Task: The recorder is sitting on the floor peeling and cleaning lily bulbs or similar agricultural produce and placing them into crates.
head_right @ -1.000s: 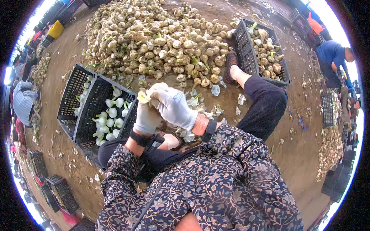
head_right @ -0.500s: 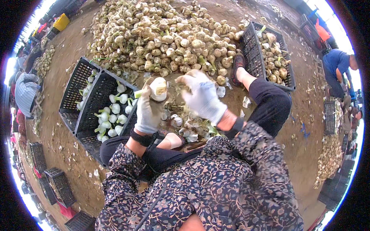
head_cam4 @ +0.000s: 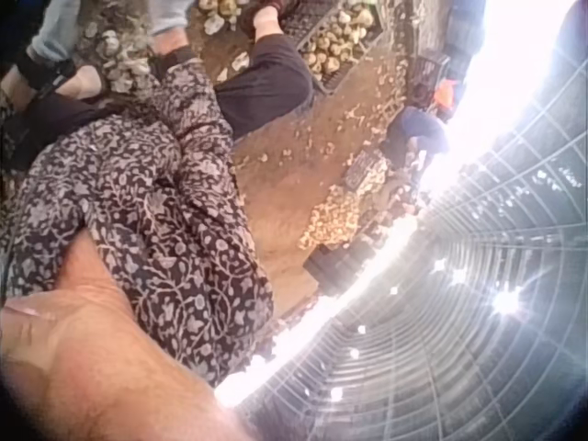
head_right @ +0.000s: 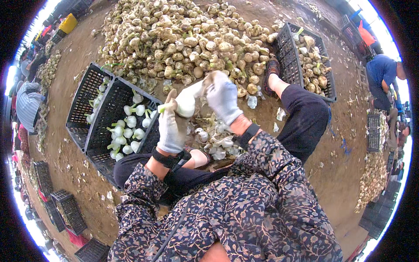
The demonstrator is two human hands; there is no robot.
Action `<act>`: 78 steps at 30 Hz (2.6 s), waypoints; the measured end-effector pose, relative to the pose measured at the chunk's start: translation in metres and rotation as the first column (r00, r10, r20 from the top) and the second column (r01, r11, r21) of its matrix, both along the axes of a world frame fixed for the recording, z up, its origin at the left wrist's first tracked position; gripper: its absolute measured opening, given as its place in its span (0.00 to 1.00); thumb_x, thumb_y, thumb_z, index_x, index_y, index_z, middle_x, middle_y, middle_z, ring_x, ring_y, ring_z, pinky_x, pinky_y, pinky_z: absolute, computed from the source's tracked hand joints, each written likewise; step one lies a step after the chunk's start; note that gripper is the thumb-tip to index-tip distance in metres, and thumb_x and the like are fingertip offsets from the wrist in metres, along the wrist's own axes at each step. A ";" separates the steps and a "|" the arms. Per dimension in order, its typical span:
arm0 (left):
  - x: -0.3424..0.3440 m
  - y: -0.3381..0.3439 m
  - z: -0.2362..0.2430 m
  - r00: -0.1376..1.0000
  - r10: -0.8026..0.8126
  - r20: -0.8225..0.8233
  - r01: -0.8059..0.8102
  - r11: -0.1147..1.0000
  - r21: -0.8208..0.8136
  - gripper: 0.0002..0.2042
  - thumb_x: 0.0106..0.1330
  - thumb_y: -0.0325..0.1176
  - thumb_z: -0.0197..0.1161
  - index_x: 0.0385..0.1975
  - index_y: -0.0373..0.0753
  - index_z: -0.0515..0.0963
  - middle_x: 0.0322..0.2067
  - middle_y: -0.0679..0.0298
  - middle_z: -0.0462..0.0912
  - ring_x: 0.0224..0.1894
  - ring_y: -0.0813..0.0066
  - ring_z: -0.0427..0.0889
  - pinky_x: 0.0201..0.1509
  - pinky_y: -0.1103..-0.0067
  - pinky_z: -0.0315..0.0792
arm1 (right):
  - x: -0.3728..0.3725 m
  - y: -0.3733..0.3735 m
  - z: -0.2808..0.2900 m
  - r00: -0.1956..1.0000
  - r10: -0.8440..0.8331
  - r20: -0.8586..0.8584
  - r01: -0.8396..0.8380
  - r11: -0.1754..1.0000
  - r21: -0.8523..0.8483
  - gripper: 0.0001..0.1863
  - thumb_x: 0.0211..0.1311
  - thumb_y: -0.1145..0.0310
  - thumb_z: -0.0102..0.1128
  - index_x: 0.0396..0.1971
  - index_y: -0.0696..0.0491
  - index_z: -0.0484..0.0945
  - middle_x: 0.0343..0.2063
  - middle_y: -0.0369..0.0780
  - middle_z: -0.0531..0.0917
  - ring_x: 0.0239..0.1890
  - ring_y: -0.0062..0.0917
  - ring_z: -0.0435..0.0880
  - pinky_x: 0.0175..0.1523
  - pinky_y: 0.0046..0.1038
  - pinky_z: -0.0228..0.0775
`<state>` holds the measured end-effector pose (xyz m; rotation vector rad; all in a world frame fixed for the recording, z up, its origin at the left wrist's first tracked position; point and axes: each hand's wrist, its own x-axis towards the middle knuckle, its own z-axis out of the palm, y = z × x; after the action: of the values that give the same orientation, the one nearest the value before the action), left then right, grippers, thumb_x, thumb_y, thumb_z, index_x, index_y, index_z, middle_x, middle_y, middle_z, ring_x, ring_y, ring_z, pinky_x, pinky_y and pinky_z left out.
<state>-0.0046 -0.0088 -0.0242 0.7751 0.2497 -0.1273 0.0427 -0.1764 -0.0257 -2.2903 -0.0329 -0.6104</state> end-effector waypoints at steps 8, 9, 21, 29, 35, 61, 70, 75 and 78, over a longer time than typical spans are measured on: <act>0.012 0.028 0.013 0.949 -0.316 -0.018 0.242 0.760 -0.603 0.25 0.70 0.48 0.51 0.55 0.33 0.74 0.53 0.48 0.79 0.53 0.45 0.79 0.54 0.59 0.80 | -0.013 -0.067 0.015 0.608 0.151 -0.779 -0.676 0.613 -0.409 0.16 0.56 0.69 0.55 0.44 0.52 0.81 0.41 0.49 0.84 0.47 0.42 0.85 0.52 0.39 0.76; 0.014 0.031 0.013 0.940 -0.327 -0.094 0.193 0.739 -0.645 0.25 0.69 0.48 0.51 0.54 0.33 0.74 0.51 0.48 0.80 0.53 0.45 0.80 0.53 0.60 0.80 | -0.019 -0.062 0.022 0.605 0.218 -0.766 -0.700 0.604 -0.381 0.15 0.56 0.69 0.54 0.44 0.51 0.81 0.44 0.49 0.83 0.49 0.42 0.83 0.52 0.39 0.76; 0.050 0.146 -0.005 0.801 0.445 -0.401 -0.589 0.706 -0.392 0.21 0.69 0.41 0.52 0.53 0.29 0.74 0.48 0.45 0.80 0.50 0.44 0.81 0.53 0.54 0.79 | 0.063 -0.136 0.154 0.964 0.262 -0.049 -0.255 0.959 0.123 0.21 0.71 0.49 0.56 0.40 0.53 0.85 0.27 0.39 0.86 0.25 0.22 0.85 0.37 0.27 0.80; 0.091 0.025 -0.031 0.958 0.133 -0.253 -0.149 0.988 -0.044 0.12 0.71 0.38 0.55 0.41 0.36 0.78 0.40 0.57 0.83 0.43 0.61 0.82 0.50 0.66 0.79 | 0.069 -0.211 0.133 1.000 0.004 0.009 -0.009 0.712 0.702 0.13 0.69 0.64 0.59 0.47 0.56 0.82 0.30 0.35 0.86 0.24 0.10 0.80 0.27 0.14 0.72; 0.166 -0.196 -0.114 0.870 -0.445 0.211 -0.027 0.384 0.923 0.09 0.67 0.29 0.60 0.41 0.37 0.84 0.36 0.59 0.86 0.37 0.68 0.83 0.45 0.76 0.75 | 0.047 -0.256 0.123 0.984 -0.075 0.159 0.006 0.918 0.396 0.10 0.68 0.69 0.58 0.43 0.56 0.82 0.29 0.33 0.85 0.24 0.11 0.79 0.28 0.15 0.68; 0.057 -0.068 -0.076 0.849 -0.341 -0.404 0.288 0.939 -0.186 0.21 0.74 0.55 0.49 0.46 0.45 0.79 0.28 0.70 0.80 0.27 0.71 0.79 0.24 0.77 0.68 | 0.013 -0.178 0.047 0.941 0.322 -0.103 -0.304 0.939 0.159 0.17 0.62 0.67 0.53 0.50 0.55 0.78 0.32 0.52 0.85 0.37 0.49 0.84 0.42 0.44 0.76; -0.029 -0.079 0.004 0.940 -0.340 0.016 0.330 0.921 0.207 0.28 0.71 0.42 0.58 0.67 0.39 0.59 0.33 0.69 0.76 0.32 0.82 0.75 0.35 0.83 0.71 | -0.065 -0.083 0.038 0.604 0.694 -0.391 -0.144 0.578 0.803 0.18 0.66 0.68 0.52 0.53 0.55 0.80 0.23 0.35 0.82 0.21 0.14 0.75 0.27 0.21 0.67; -0.038 -0.065 0.014 0.914 -0.351 0.203 0.199 0.825 0.530 0.33 0.68 0.40 0.62 0.69 0.38 0.56 0.34 0.71 0.75 0.32 0.85 0.73 0.37 0.86 0.71 | -0.074 -0.077 0.063 0.540 0.772 -0.336 -0.123 0.467 0.876 0.16 0.70 0.65 0.50 0.52 0.54 0.80 0.18 0.29 0.76 0.15 0.09 0.67 0.20 0.16 0.57; -0.042 -0.062 0.020 0.873 -0.347 0.344 -0.025 0.672 0.740 0.32 0.67 0.39 0.64 0.67 0.36 0.60 0.35 0.70 0.76 0.32 0.88 0.72 0.36 0.87 0.70 | -0.072 -0.078 0.069 0.555 0.715 -0.425 -0.254 0.632 0.732 0.16 0.64 0.70 0.55 0.49 0.57 0.82 0.25 0.34 0.84 0.27 0.13 0.77 0.34 0.22 0.71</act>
<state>-0.0468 -0.0708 -0.0040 1.6136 -0.2652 -0.0037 -0.0293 -0.2544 0.0435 -1.5920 -0.1361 0.5424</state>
